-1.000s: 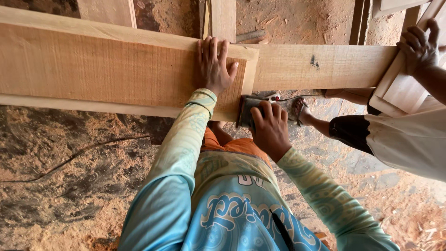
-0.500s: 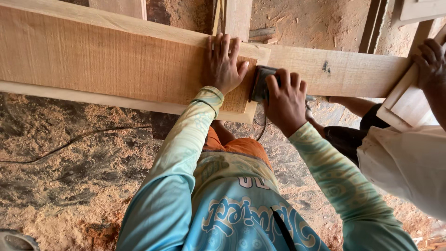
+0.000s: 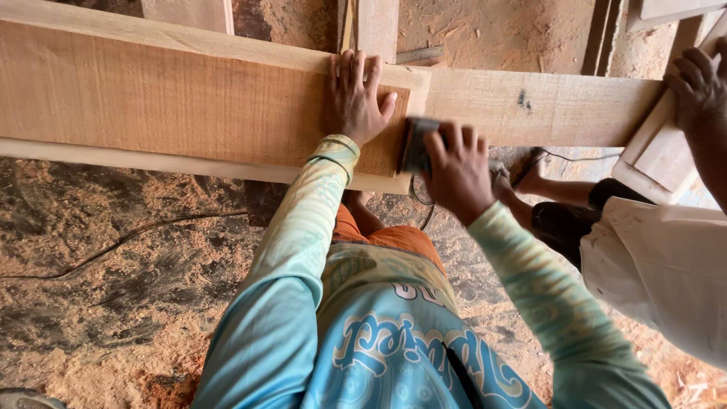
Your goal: The person uses an electric sander to smooth the surface of a wooden frame. They move the sander back and forth along the length of the wood, occasionally repositioning the frame to access different sections.
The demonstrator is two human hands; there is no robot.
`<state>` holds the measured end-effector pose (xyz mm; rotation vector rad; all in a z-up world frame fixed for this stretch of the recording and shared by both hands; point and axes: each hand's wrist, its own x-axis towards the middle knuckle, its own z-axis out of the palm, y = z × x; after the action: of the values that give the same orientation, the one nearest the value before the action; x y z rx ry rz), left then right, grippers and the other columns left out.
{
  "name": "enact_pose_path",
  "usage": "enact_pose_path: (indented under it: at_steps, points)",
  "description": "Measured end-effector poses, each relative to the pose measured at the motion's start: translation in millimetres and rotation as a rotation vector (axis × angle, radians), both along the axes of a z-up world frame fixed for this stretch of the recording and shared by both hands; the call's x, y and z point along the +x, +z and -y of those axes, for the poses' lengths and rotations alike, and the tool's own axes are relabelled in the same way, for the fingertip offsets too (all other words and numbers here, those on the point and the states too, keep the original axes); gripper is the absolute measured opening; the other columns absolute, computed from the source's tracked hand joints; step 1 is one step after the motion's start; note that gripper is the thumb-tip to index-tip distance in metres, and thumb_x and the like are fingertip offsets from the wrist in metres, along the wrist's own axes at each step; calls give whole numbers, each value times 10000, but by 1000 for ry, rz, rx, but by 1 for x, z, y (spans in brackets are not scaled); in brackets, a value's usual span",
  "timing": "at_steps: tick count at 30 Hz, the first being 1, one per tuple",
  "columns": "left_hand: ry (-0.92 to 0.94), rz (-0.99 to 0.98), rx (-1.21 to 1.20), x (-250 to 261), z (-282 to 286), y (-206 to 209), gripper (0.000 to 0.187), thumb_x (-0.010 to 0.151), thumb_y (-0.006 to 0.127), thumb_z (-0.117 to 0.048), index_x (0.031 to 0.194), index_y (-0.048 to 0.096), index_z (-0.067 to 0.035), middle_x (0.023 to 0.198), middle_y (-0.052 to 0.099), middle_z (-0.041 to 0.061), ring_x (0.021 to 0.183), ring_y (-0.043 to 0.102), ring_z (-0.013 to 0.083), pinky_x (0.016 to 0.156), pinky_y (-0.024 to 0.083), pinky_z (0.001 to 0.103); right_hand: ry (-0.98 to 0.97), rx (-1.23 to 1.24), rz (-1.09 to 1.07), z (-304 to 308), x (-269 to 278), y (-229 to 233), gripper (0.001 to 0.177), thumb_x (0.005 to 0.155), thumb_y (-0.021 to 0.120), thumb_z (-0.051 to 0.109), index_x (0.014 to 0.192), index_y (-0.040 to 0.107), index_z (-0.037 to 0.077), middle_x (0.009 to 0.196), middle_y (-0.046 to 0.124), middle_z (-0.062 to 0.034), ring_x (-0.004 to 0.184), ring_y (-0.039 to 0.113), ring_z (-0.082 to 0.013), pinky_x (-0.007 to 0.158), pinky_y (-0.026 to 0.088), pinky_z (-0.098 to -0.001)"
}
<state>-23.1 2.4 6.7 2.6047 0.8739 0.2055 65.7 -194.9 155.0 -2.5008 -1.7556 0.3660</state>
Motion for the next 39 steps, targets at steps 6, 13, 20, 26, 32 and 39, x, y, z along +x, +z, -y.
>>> enact_pose_path:
  at_steps: [6,13,20,26,32,39]
  points:
    - [1,-19,-57,2,1,-16,785,950,621,-519,1572,382,-104,1612,298,262,1532,196,441,1274,30,580,-73,58,-47,36,-55,21,549,747,830,299,1195,586,95,1219,542,-150,1144,515,-379,927,443,-556]
    - [-1,-69,-93,3,1,-21,803,968,602,-545,1584,348,-96,1641,233,262,1546,157,436,1266,10,578,-48,11,-38,5,-20,7,530,755,844,255,1185,596,68,1203,540,-172,1094,513,-369,871,434,-538]
    - [11,-16,-63,2,5,-5,773,965,582,-532,1570,374,-96,1622,304,252,1534,211,427,1268,42,577,-10,31,59,-22,5,10,508,770,838,189,1208,597,96,1214,521,-136,1117,504,-328,878,435,-500]
    - [-35,-67,-66,-3,-5,18,735,1005,540,-547,1548,395,-74,1578,376,243,1509,267,413,1265,68,576,0,49,55,-53,41,5,583,719,883,215,1206,589,86,1195,514,-148,1094,495,-350,847,439,-522]
    - [-21,-93,-29,-1,-5,17,736,989,546,-550,1528,404,-70,1548,397,250,1499,274,421,1256,70,583,-1,54,62,-76,82,-16,663,673,926,236,1221,578,99,1194,524,-149,1098,503,-362,856,460,-540]
    - [12,32,22,1,-4,-13,759,963,603,-531,1534,402,-74,1571,345,271,1500,242,447,1256,69,587,-1,30,69,-10,17,-20,616,803,882,360,1260,573,86,1187,539,-174,1065,514,-336,835,502,-518]
